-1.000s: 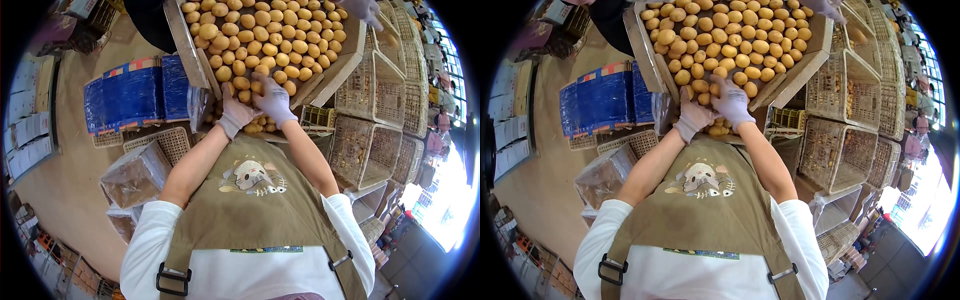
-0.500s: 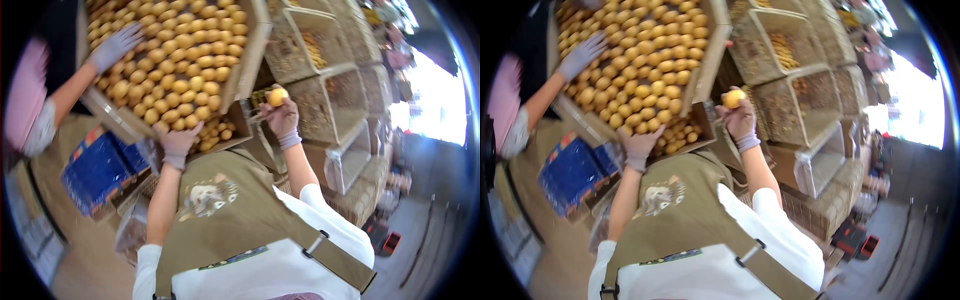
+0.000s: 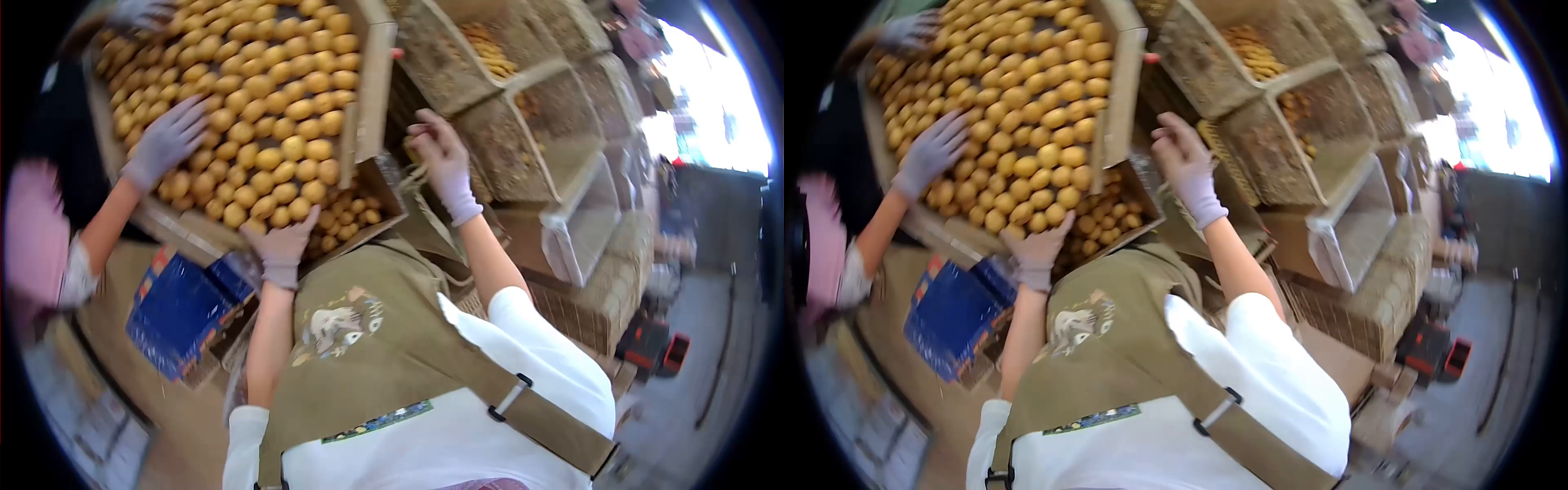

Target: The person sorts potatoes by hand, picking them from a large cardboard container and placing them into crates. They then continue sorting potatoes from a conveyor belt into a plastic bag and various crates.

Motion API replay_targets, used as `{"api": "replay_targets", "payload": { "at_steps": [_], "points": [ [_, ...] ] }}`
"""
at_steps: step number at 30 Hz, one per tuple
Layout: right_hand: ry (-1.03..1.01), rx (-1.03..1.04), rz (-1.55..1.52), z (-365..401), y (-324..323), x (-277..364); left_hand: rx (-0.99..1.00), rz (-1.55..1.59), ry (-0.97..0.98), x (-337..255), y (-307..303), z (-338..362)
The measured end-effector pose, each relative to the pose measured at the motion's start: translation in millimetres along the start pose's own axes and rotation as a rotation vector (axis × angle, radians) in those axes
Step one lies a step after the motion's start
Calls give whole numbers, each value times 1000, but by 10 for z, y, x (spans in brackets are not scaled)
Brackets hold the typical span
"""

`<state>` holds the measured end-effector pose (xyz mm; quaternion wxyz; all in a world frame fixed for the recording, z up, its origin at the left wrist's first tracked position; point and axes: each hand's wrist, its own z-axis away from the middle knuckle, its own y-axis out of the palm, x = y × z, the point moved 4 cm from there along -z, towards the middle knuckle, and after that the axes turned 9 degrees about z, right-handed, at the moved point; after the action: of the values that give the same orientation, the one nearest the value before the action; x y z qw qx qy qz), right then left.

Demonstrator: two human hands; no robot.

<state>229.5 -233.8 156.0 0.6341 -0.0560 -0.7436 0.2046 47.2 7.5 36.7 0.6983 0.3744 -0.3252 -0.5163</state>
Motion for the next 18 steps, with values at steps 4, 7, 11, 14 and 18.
{"api": "replay_targets", "payload": {
  "at_steps": [4,7,11,14,18],
  "points": [
    [-765,514,721,223,1122,464,-57,131,18,-49,-383,-48],
    [-721,715,1028,154,1471,291,-196,-38,46,-69,-332,33],
    [-576,547,1124,-116,1681,422,-433,-127,29,-104,-699,42],
    [-438,843,1104,-251,1807,188,-460,-290,131,-74,-551,148],
    [-494,672,1145,-299,2016,327,-406,-175,163,-129,-351,153]
  ]
}}
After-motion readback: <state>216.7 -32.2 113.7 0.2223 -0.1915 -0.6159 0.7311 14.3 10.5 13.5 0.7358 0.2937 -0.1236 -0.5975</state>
